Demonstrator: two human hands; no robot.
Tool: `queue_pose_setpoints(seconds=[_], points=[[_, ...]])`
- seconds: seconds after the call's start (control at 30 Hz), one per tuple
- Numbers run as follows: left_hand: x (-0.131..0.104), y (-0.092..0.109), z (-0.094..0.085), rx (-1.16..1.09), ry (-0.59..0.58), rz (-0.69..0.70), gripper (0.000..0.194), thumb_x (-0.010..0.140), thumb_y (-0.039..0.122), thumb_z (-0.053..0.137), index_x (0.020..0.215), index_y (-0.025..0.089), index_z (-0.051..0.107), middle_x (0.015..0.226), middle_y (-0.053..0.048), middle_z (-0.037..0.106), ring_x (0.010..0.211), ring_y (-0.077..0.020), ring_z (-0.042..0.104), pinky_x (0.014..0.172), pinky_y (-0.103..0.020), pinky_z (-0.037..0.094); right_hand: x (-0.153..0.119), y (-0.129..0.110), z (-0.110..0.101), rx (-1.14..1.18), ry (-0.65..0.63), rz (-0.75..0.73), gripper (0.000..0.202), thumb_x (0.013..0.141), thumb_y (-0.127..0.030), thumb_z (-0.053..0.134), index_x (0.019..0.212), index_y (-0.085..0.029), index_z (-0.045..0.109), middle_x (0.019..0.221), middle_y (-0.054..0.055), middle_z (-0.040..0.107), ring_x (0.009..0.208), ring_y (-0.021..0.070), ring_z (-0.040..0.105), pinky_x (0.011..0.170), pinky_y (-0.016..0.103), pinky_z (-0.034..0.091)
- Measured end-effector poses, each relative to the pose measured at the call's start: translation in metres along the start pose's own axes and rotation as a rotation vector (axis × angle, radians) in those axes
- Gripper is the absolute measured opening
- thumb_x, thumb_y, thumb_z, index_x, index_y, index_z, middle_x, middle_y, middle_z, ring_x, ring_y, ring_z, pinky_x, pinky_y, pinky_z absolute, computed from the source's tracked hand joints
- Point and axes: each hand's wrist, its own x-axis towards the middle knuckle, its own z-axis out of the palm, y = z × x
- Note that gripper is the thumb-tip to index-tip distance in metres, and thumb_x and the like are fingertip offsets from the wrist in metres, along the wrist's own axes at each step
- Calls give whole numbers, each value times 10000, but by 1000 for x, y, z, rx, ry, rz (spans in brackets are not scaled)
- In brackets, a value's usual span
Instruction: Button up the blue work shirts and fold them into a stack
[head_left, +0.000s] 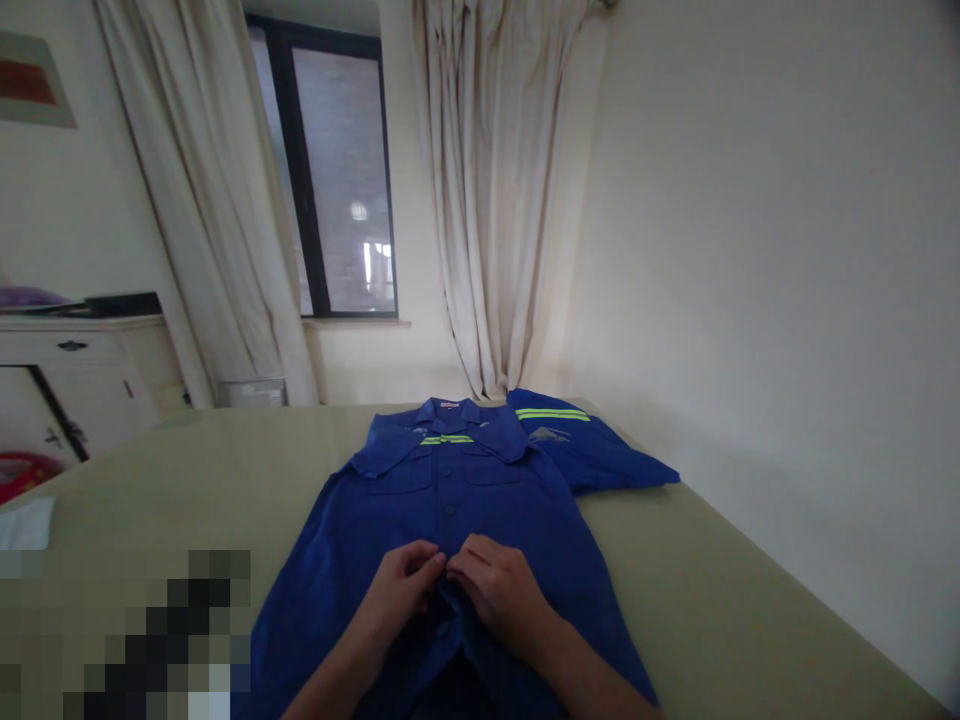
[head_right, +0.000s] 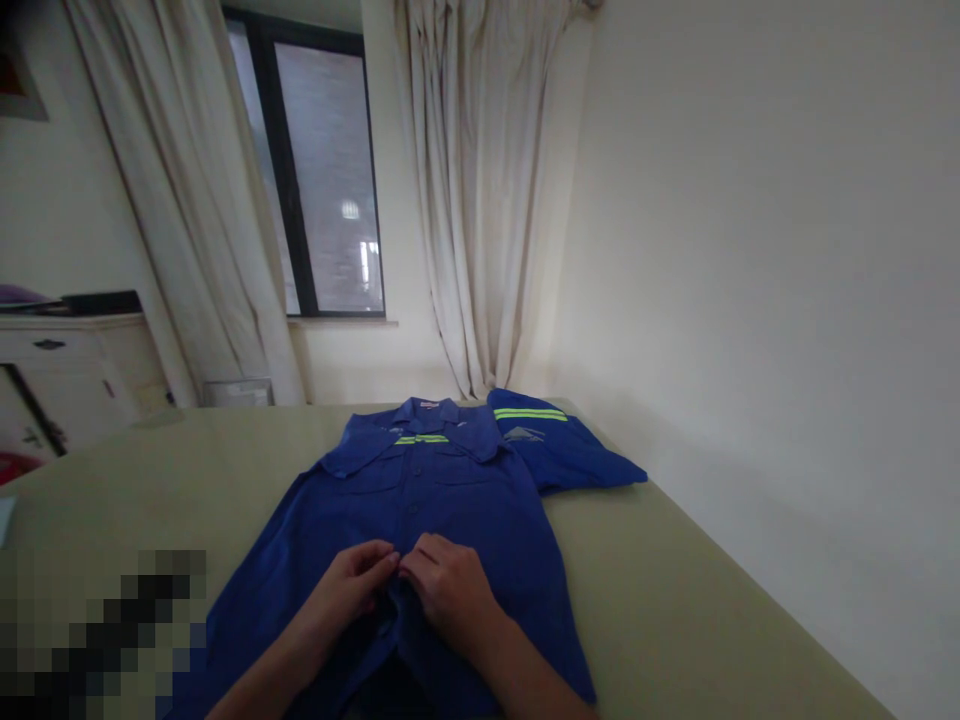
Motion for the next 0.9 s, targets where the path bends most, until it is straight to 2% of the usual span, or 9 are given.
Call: queue_pose_setpoints(seconds=[0.17,0.27,0.33,0.47,0.57,0.67,0.77,0.9], points=[[-2,-1,6,118,81,186,461,733,621,676,737,161,697,606,14,577,578,-142,502,531,-248,373,-1,2,3,61,-4,85,160,1029,-278,566,935,-223,683,905,3,680,826,136,636,726,219,433],[-3,0,9,130,142,245,429,731,592,691,762,165,718,703,-26,647,678,-178,558,602,-266,421,-2,1,7,63,35,129,239,1046,-324,533,895,-218,685,875,7,678,783,133,637,708,223,429],[-4,1,9,81,141,223,457,707,615,713,808,170,718,724,-21,648,685,-177,561,607,-264,425,-2,0,10,38,83,140,307,1061,-359,494,864,-215,682,844,14,673,750,136,630,693,234,422],[-3,1,10,-78,39,113,514,684,685,717,797,187,666,672,32,572,635,-145,533,586,-246,430,-2,1,16,11,169,147,374,1066,-427,464,844,-220,682,808,23,671,731,147,625,688,248,414],[-4,-1,9,-176,5,49,510,660,654,761,881,201,684,759,21,625,724,-161,597,657,-264,495,-2,6,20,26,200,188,355,1053,-437,494,851,-217,685,810,27,673,740,154,631,697,251,420],[-6,-1,9,-201,-36,35,517,619,578,831,953,201,713,881,-18,699,800,-183,645,715,-286,524,-3,11,19,101,175,219,305,1039,-397,533,854,-213,690,818,24,667,753,154,637,703,246,436],[-6,-1,11,-252,-31,57,561,571,545,875,976,181,736,938,-55,736,844,-209,672,747,-302,538,-2,13,14,240,93,183,232,1042,-315,527,938,-226,714,873,20,669,807,149,648,746,231,466],[-1,-6,12,-311,75,38,587,573,609,858,938,159,760,793,-35,723,769,-189,666,709,-273,525,-1,9,5,320,9,146,213,1043,-248,510,1074,-257,721,966,19,678,889,148,653,810,225,487]])
